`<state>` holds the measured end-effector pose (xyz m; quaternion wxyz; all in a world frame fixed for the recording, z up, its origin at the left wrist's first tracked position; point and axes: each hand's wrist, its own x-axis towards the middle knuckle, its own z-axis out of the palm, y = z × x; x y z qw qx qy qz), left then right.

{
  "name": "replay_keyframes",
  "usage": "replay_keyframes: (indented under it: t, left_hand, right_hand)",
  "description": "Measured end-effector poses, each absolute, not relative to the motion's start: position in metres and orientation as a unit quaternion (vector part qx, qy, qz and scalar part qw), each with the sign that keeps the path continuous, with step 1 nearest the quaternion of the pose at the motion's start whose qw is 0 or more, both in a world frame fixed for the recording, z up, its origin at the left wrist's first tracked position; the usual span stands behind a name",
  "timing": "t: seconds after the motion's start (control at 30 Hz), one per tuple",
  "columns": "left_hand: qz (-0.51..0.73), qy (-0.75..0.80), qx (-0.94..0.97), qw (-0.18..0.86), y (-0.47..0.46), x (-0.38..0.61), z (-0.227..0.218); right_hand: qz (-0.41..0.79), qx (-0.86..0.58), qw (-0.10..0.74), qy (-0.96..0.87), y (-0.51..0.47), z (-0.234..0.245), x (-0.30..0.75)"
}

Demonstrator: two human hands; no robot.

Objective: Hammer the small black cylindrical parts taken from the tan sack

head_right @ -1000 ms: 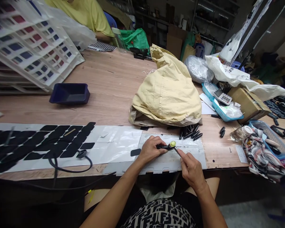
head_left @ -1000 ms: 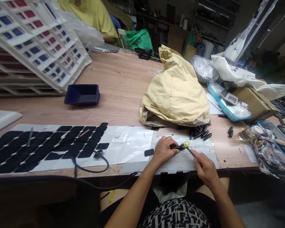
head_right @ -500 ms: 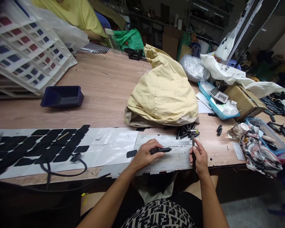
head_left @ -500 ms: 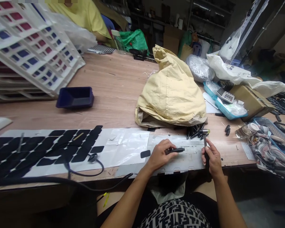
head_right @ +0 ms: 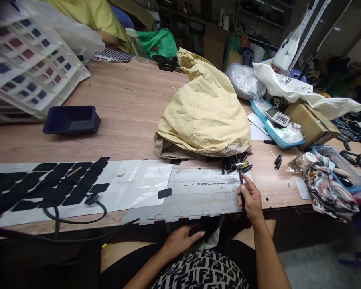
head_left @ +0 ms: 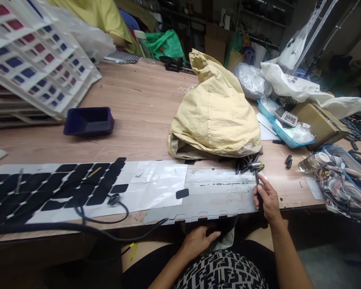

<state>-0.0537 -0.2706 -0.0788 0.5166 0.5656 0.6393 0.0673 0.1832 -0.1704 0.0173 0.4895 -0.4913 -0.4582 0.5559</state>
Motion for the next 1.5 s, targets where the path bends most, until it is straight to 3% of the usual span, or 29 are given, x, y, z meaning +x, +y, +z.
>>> replay_keyframes:
  t: [0.13,0.33,0.43,0.57,0.67,0.77,1.0,1.2,1.5]
  left_hand:
    - [0.034,0.648,0.583,0.490,-0.269,-0.056,-0.082]
    - [0.131,0.409,0.713,0.554,-0.259,-0.053,0.001]
    - [0.220,0.381,0.692,0.572,-0.224,-0.051,0.031]
    - [0.379,0.569,0.659,0.313,-0.150,-0.044,0.027]
    - [0.342,0.660,0.648,0.165,-0.101,-0.037,0.010]
    - [0.280,0.689,0.657,0.120,-0.078,-0.031,-0.003]
    - [0.266,0.683,0.669,0.127,-0.087,-0.041,-0.003]
    - [0.341,0.547,0.731,0.225,-0.141,-0.077,-0.002]
    - [0.343,0.561,0.698,0.284,-0.162,-0.083,-0.019]
  right_hand:
    - [0.544,-0.491,0.489,-0.474,-0.171,0.015,0.183]
    - [0.529,-0.494,0.476,-0.500,-0.172,0.012,0.180]
    - [0.528,-0.493,0.475,-0.503,-0.171,0.011,0.181]
    - [0.523,-0.495,0.480,-0.501,-0.171,0.010,0.181]
    - [0.518,-0.498,0.481,-0.502,-0.171,0.009,0.181]
    - [0.518,-0.497,0.483,-0.501,-0.171,0.009,0.180]
    - [0.518,-0.503,0.481,-0.497,-0.172,0.013,0.179]
    - [0.519,-0.498,0.474,-0.508,-0.173,0.012,0.180]
    - [0.486,-0.515,0.467,-0.529,-0.174,0.007,0.179]
